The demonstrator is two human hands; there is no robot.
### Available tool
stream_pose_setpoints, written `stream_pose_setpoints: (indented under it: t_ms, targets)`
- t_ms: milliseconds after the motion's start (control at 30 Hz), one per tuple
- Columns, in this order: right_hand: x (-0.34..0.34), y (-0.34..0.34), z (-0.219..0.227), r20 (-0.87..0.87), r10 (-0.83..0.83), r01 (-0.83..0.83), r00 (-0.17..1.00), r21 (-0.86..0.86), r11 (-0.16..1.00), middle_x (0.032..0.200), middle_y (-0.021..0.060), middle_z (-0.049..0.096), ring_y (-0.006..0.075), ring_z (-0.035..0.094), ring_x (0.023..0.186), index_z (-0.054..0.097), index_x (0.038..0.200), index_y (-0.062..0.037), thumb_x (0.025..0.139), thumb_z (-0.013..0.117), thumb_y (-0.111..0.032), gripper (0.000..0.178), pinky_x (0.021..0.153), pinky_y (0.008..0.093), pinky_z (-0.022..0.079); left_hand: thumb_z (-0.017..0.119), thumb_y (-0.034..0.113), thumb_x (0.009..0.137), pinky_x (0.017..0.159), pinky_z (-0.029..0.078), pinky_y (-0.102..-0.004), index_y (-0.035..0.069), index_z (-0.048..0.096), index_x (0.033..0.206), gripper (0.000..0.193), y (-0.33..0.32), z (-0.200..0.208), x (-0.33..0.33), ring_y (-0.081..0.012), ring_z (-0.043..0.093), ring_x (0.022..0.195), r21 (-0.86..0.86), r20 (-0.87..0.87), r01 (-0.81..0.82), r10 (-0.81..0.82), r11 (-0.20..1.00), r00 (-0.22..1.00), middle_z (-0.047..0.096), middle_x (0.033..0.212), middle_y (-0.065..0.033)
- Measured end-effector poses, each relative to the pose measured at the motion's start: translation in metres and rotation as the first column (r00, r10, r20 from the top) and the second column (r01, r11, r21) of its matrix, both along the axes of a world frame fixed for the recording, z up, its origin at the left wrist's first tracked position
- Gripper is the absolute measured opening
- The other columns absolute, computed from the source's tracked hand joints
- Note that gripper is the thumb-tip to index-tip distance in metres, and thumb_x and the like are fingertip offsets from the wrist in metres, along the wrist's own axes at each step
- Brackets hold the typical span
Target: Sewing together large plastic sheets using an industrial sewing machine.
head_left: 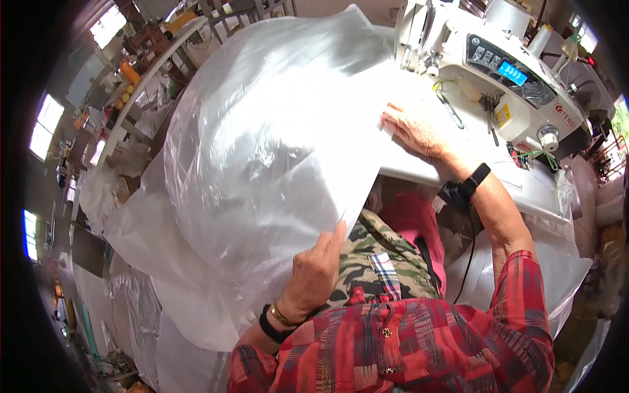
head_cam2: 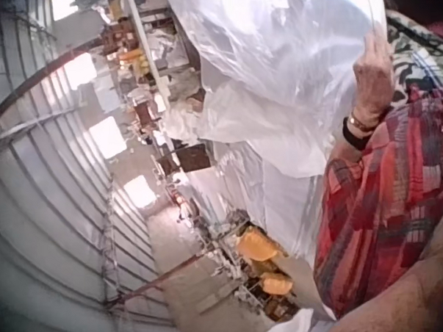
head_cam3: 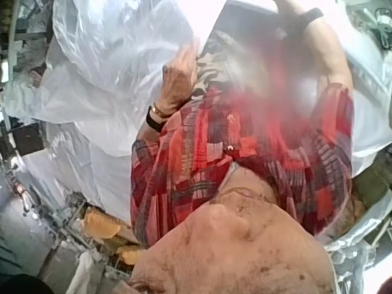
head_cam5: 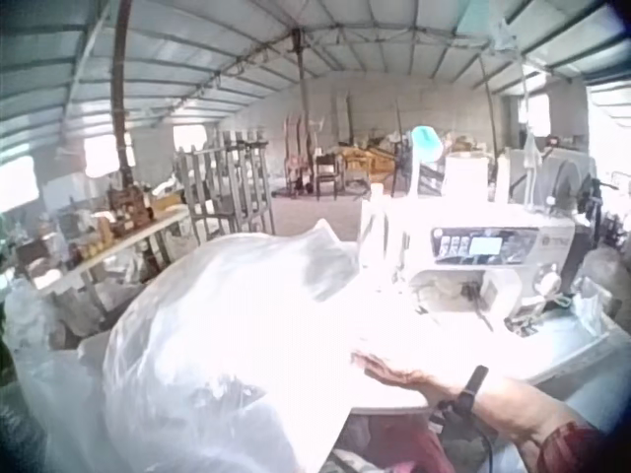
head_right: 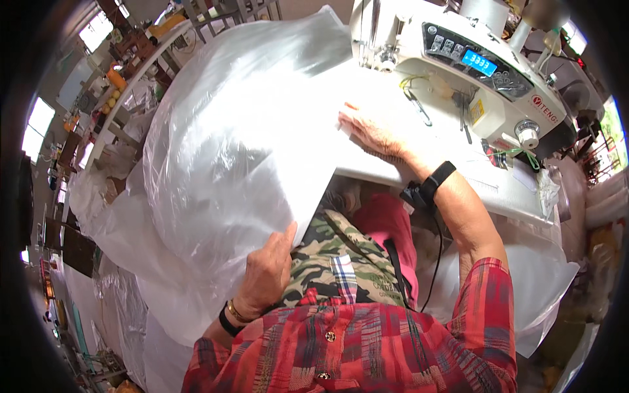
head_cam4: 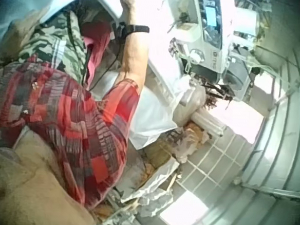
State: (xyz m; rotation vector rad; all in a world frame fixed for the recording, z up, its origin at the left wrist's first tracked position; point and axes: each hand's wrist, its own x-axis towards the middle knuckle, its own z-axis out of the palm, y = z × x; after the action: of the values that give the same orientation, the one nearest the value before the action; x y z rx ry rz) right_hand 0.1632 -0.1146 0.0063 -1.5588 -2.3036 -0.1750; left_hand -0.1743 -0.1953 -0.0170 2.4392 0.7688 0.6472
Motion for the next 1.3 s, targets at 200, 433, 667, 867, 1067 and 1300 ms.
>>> stream_pose_setpoints:
  t_ms: [200, 433, 667, 867, 1067, 1300]
  targets:
    - [-0.002, 0.008, 0.000, 0.040, -0.080, 0.079, 0.996, 0.014, 0.997, 0.093, 0.0111, 0.055, 0.0310, 0.060, 0.089, 0.058, 0.098, -0.0090, 0.089, 0.058, -0.016, 0.011, 0.072, 0.0427, 0.049, 0.056, -0.005, 0.079, 0.064, 0.046, -0.0443, -0.002, 0.054, 0.129, 0.050, 0.007, -0.012, 0.005, -0.0370, 0.058, 0.073, -0.034, 0.044, 0.026, -0.025, 0.999, 0.999, 0.053, 0.088, -0.0181]
    - [0.005, 0.005, -0.015, -0.091, -0.217, 0.227, 0.972, 0.129, 0.965, 0.110, 0.0103, 0.063, 0.0297, 0.057, 0.104, 0.063, 0.098, -0.0063, 0.086, 0.066, -0.022, 0.020, 0.090, 0.0436, 0.044, 0.064, 0.009, 0.081, 0.058, 0.048, -0.0416, 0.008, 0.061, 0.103, 0.022, 0.018, -0.009, 0.033, -0.0327, 0.061, 0.070, 0.023, -0.026, 0.159, -0.158, 0.987, 0.987, 0.056, 0.084, -0.0116]
    - [0.007, 0.005, -0.024, -0.154, -0.292, 0.304, 0.944, 0.059, 0.951, 0.124, 0.0164, 0.063, 0.0338, 0.055, 0.116, 0.060, 0.109, -0.0029, 0.089, 0.061, -0.025, 0.030, 0.099, 0.0459, 0.038, 0.066, 0.008, 0.077, 0.056, 0.046, -0.0406, 0.007, 0.061, 0.092, 0.015, 0.034, -0.012, 0.056, -0.0325, 0.060, 0.065, 0.073, -0.055, 0.263, -0.259, 0.962, 0.964, 0.057, 0.076, -0.0113]
    - [0.003, 0.000, -0.017, -0.109, -0.325, 0.332, 0.939, 0.049, 0.942, 0.122, 0.0188, 0.063, 0.0337, 0.055, 0.117, 0.059, 0.111, 0.0014, 0.090, 0.060, -0.025, 0.033, 0.102, 0.0456, 0.037, 0.065, 0.010, 0.078, 0.054, 0.045, -0.0427, 0.007, 0.051, 0.077, 0.014, 0.065, -0.012, 0.088, -0.0338, 0.058, 0.062, 0.231, -0.026, 0.313, -0.316, 0.921, 0.949, 0.054, 0.071, -0.0125]
    - [0.003, 0.002, -0.020, -0.110, -0.357, 0.362, 0.928, 0.036, 0.931, 0.116, 0.0202, 0.064, 0.0344, 0.055, 0.114, 0.059, 0.112, 0.0028, 0.092, 0.058, -0.022, 0.032, 0.103, 0.0452, 0.037, 0.065, 0.011, 0.078, 0.052, 0.045, -0.0420, 0.007, 0.051, 0.076, 0.014, 0.092, -0.002, 0.128, -0.0335, 0.058, 0.058, 0.313, -0.040, 0.296, -0.299, 0.903, 0.953, 0.054, 0.069, -0.0126]
    - [0.004, 0.002, -0.020, -0.103, -0.395, 0.398, 0.913, 0.011, 0.917, 0.112, 0.0211, 0.064, 0.0344, 0.056, 0.112, 0.058, 0.115, 0.0035, 0.093, 0.055, -0.021, 0.033, 0.103, 0.0454, 0.036, 0.061, 0.007, 0.078, 0.055, 0.045, -0.0445, 0.004, 0.053, 0.071, 0.011, 0.123, 0.006, 0.163, -0.0367, 0.059, 0.059, 0.351, -0.043, 0.168, -0.164, 0.921, 0.986, 0.057, 0.065, -0.0167]
